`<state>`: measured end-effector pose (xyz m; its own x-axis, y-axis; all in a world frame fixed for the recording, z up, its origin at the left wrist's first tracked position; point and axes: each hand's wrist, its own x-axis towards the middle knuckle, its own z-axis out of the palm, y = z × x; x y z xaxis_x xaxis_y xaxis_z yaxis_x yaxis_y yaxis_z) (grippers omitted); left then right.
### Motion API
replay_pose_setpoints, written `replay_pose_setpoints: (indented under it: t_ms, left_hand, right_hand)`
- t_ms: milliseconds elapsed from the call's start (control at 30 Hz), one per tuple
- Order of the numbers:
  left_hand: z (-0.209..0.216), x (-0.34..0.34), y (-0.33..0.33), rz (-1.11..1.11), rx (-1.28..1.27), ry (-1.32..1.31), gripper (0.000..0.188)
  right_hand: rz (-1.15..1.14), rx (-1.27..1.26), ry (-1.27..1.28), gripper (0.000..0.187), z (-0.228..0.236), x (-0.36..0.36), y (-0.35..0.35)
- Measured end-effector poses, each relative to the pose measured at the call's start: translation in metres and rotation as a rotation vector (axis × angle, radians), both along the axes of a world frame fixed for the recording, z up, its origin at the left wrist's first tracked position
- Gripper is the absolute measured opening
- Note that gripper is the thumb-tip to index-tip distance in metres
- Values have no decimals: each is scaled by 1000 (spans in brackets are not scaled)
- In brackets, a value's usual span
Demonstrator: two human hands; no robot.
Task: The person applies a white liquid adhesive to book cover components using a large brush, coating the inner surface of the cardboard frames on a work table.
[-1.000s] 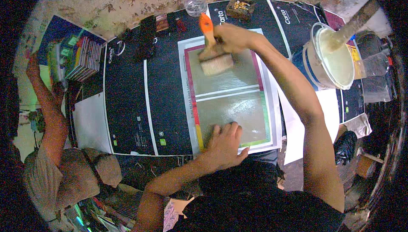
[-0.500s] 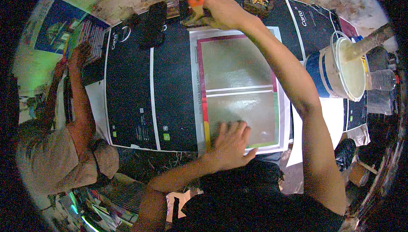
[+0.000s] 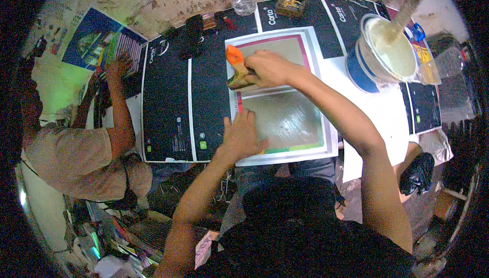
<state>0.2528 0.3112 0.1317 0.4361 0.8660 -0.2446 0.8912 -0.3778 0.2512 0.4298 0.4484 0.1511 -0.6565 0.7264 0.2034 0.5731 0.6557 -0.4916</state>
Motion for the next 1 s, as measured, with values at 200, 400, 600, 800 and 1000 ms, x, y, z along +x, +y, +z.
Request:
replay_pose_setpoints:
  t_ms: [200, 400, 600, 800, 1000]
  left_hand:
    - [3, -2, 0, -36, -39, 83, 80]
    - [1, 1, -3, -33, -66, 102, 82]
    - [-4, 7, -1, -11, -78, 107, 82]
    - [-5, 5, 3, -9, -12, 43, 76]
    - [-5, -41, -6, 73, -61, 52, 104]
  right_hand:
    - [-113, -95, -215, 27, 3, 82, -17]
    - [-186, -108, -246, 26, 57, 97, -41]
    - [38, 5, -76, 34, 17, -1, -16]
    - [14, 56, -282, 32, 28, 77, -19]
    - [-58, -89, -258, 33, 47, 69, 4]
